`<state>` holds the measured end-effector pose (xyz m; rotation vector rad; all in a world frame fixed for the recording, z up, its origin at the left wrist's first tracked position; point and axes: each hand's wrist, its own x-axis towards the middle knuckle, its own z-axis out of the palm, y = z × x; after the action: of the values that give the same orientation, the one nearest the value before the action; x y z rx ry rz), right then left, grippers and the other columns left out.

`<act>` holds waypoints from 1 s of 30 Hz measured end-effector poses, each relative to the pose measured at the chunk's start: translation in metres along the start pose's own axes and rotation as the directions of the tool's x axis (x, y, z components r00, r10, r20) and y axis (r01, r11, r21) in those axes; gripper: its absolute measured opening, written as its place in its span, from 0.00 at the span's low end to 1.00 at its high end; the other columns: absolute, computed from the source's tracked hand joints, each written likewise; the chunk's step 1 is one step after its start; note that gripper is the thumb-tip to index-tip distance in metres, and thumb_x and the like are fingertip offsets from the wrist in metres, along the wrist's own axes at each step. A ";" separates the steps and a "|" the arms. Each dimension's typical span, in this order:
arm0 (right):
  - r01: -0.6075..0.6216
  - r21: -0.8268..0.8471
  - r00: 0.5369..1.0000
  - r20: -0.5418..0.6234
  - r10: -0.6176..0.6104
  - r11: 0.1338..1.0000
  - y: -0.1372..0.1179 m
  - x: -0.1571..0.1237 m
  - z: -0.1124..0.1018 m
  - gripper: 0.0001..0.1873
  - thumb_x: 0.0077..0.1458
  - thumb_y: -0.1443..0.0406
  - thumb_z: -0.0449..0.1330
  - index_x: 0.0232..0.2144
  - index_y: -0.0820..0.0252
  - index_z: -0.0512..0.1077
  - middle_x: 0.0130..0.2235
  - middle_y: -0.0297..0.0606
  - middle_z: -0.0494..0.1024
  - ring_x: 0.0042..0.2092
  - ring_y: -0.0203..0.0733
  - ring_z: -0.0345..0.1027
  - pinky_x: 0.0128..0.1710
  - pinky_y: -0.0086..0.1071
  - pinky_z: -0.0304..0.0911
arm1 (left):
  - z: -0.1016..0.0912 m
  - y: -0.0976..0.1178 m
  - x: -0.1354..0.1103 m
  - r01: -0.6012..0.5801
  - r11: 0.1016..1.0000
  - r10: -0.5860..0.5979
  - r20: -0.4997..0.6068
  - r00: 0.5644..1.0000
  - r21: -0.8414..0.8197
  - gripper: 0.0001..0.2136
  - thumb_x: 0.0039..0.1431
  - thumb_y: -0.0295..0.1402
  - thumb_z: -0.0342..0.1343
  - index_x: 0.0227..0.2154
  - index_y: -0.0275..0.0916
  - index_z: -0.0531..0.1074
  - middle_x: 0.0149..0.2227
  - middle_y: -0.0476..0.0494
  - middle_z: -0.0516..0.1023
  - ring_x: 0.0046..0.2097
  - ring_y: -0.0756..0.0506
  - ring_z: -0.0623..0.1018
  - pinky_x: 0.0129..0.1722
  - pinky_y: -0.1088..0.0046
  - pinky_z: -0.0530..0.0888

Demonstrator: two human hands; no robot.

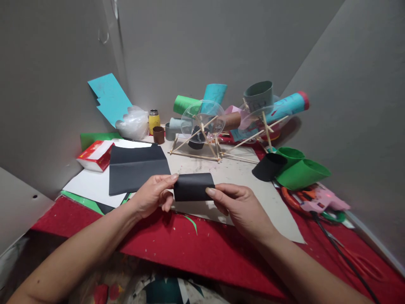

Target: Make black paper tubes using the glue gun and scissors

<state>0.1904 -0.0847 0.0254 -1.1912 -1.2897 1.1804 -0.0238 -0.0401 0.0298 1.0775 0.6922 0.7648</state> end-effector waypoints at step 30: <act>-0.002 -0.010 1.000 -0.010 0.002 1.000 0.000 0.002 0.000 0.20 0.47 0.52 0.66 0.18 0.61 0.71 0.15 0.28 0.60 0.19 0.31 0.49 0.19 0.28 0.45 | 0.006 0.003 -0.009 0.016 0.957 -0.015 -0.007 1.000 0.289 0.15 0.54 0.42 0.62 0.35 0.33 0.76 0.14 0.49 0.73 0.17 0.53 0.72 0.19 0.82 0.65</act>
<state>0.1901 -0.0827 0.0257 -1.2044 -1.2885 1.1694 -0.0242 -0.0498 0.0355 1.3340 0.8337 0.6654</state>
